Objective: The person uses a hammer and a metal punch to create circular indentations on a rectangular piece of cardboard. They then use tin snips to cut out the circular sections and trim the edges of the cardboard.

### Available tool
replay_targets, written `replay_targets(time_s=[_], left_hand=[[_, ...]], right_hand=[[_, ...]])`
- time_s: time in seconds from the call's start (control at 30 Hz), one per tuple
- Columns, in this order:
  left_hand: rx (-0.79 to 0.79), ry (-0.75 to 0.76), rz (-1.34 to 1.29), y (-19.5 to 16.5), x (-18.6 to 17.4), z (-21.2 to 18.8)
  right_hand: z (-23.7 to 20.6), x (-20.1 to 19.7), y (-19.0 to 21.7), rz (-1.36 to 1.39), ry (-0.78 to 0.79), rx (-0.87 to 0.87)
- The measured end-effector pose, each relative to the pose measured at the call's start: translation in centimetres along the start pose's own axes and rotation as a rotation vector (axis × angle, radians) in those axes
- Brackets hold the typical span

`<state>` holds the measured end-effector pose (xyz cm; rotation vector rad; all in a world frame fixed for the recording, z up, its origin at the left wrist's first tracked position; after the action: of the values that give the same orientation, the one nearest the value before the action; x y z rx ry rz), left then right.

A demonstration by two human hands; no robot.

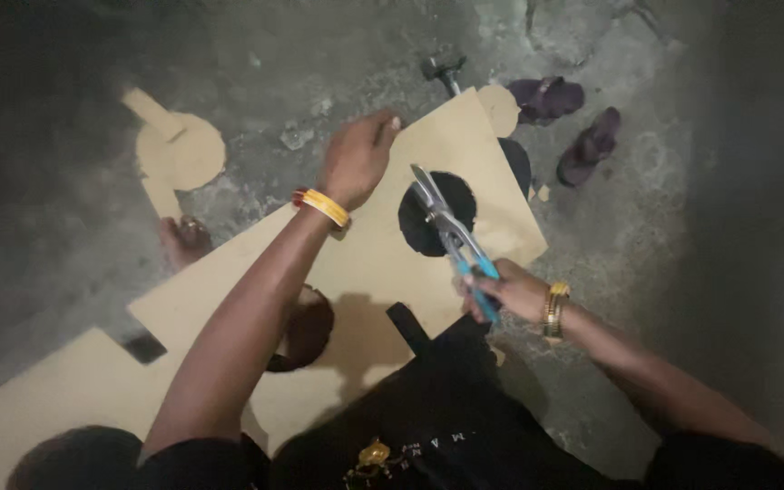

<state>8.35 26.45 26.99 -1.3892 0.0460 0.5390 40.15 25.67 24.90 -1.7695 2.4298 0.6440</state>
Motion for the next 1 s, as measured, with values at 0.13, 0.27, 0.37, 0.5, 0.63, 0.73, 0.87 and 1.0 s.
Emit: replay_targets(time_s=[0.13,0.27,0.37,0.5,0.63,0.73,0.87,1.0], left_hand=[[-0.062,0.18,0.318,1.1,-1.0,-1.6],[-0.029,0.206,0.525,2.1,-8.9,-7.3],[-0.575,0.492,0.509,5.5,-14.7,-15.7],[-0.678,0.421,0.471,6.4,-16.8,-21.4],[-0.263,-0.073,0.626,3.5,-15.7,-17.0],[-0.152,-0.167,0.639,1.7,-13.4,-12.0],[-0.015,-0.201,0.504,-1.0,-8.4,-8.6],[-0.219,-0.067,0.337,-1.3,-5.1,-9.7]], right_hand=[[-2.0,1.7,-2.3,0.07,0.327,-0.181],[-1.7,3.7,-5.8,0.189,0.423,-0.164],[-0.9,4.2,-7.1,0.091,0.279,-0.13],[-2.2,5.7,-4.4,0.155,0.455,-0.422],[-3.7,6.6,-1.5,0.271,0.581,-0.402],[-4.0,6.9,-0.4,0.157,0.499,-0.441],[-2.9,6.1,-2.3,0.066,0.25,-0.288],[-2.0,4.1,-4.8,0.123,0.068,-0.172]])
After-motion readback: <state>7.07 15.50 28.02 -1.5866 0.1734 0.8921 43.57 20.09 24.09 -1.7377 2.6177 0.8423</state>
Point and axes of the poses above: each hand's wrist, its own z-axis towards the middle knuckle, its own x-axis out of the palm, y = z × x, the point moved 5 cm from there along z, towards the middle knuckle, and after that the axes turned 14 degrees about x, right-handed, at the moved point
